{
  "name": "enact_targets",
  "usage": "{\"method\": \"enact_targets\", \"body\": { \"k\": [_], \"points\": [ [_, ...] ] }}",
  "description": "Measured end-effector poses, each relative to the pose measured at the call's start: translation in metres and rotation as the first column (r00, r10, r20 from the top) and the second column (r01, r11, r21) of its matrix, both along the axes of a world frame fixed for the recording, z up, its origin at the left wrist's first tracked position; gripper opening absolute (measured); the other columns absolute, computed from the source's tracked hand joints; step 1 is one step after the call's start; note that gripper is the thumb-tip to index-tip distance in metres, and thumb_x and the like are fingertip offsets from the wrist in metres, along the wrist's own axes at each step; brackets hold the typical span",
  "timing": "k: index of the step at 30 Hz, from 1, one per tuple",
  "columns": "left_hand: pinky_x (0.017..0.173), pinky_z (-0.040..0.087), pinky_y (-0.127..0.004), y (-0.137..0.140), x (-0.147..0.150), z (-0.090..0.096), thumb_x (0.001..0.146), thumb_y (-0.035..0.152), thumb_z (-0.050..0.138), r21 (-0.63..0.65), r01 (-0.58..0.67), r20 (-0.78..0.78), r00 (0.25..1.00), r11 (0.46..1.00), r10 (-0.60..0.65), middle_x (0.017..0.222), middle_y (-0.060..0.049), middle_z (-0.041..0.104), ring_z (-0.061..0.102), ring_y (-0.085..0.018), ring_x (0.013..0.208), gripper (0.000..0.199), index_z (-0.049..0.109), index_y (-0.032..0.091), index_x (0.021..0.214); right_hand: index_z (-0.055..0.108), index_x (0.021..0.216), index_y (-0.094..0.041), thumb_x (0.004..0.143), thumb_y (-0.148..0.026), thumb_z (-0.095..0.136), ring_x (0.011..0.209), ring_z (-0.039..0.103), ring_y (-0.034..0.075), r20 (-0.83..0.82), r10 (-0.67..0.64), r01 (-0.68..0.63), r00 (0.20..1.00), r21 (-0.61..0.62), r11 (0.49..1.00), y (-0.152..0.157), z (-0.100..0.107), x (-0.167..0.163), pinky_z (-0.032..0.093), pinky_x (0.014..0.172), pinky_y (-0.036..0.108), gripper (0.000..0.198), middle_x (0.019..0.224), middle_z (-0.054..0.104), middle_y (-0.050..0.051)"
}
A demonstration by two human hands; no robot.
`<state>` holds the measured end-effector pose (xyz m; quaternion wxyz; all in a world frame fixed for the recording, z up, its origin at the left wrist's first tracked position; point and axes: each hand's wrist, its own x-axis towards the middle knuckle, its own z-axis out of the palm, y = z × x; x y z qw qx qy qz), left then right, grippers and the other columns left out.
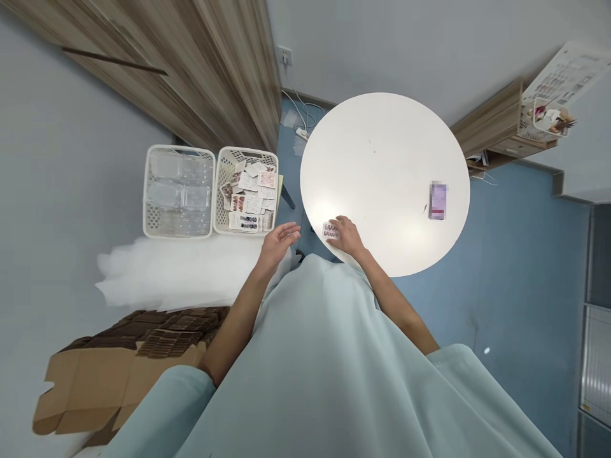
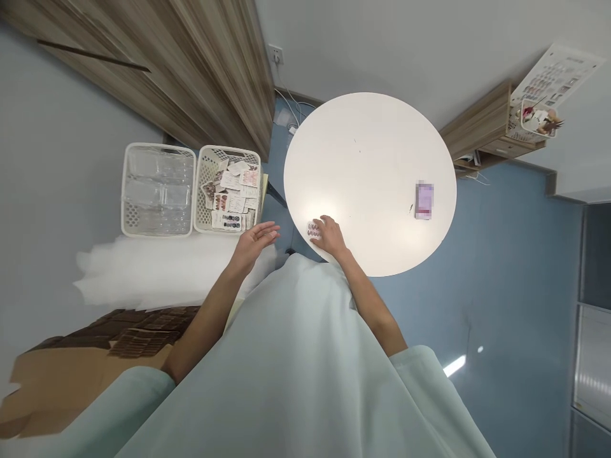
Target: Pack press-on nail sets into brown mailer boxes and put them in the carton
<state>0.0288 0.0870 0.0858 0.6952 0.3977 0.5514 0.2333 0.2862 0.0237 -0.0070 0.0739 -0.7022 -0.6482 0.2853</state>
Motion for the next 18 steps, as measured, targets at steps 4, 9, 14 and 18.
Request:
{"method": "enact_targets", "body": {
  "k": [4, 9, 14, 18],
  "points": [
    [0.111, 0.052, -0.048, 0.004, -0.016, -0.001, 0.072, 0.056, 0.089, 0.014, -0.017, 0.024, 1.000, 1.000, 0.017, 0.137, -0.019, 0.071, 0.071, -0.031, 0.122, 0.069, 0.069, 0.018, 0.125, 0.053, 0.152, -0.016, 0.089, -0.034, 0.081, 0.151, 0.044, 0.038, 0.011, -0.032, 0.031, 0.999, 0.043, 0.999, 0.005, 0.013, -0.007, 0.043, 0.121, 0.055, 0.071, 0.162, 0.044, 0.022],
    [0.112, 0.051, -0.049, 0.010, -0.043, 0.002, 0.073, 0.055, 0.088, 0.052, -0.079, 0.045, 0.996, 0.996, 0.077, 0.134, -0.018, 0.073, 0.070, -0.031, 0.123, 0.066, 0.070, 0.019, 0.125, 0.053, 0.152, -0.023, 0.095, -0.044, 0.074, 0.152, 0.043, 0.038, -0.025, -0.027, 0.031, 0.999, 0.188, 0.982, 0.024, 0.045, -0.028, 0.043, 0.120, 0.060, 0.064, 0.163, 0.044, 0.020],
    [0.113, 0.050, -0.048, 0.023, -0.082, 0.007, 0.075, 0.053, 0.086, 0.120, -0.177, 0.046, 0.984, 0.977, 0.173, 0.134, -0.019, 0.073, 0.070, -0.030, 0.124, 0.064, 0.069, 0.017, 0.125, 0.053, 0.153, -0.028, 0.100, -0.053, 0.067, 0.155, 0.039, 0.036, -0.076, 0.044, -0.016, 0.996, 0.334, 0.942, 0.050, 0.083, -0.061, 0.042, 0.121, 0.061, 0.060, 0.163, 0.047, 0.017],
    [0.111, 0.051, -0.046, 0.043, -0.122, 0.006, 0.081, 0.050, 0.080, 0.254, -0.250, -0.018, 0.965, 0.934, 0.263, 0.135, -0.019, 0.071, 0.068, -0.030, 0.126, 0.060, 0.067, 0.017, 0.129, 0.052, 0.154, -0.030, 0.101, -0.055, 0.065, 0.157, 0.038, 0.037, -0.121, 0.104, -0.050, 0.987, 0.383, 0.922, 0.066, 0.109, -0.091, 0.040, 0.123, 0.064, 0.060, 0.163, 0.048, 0.015]
  ]
}}
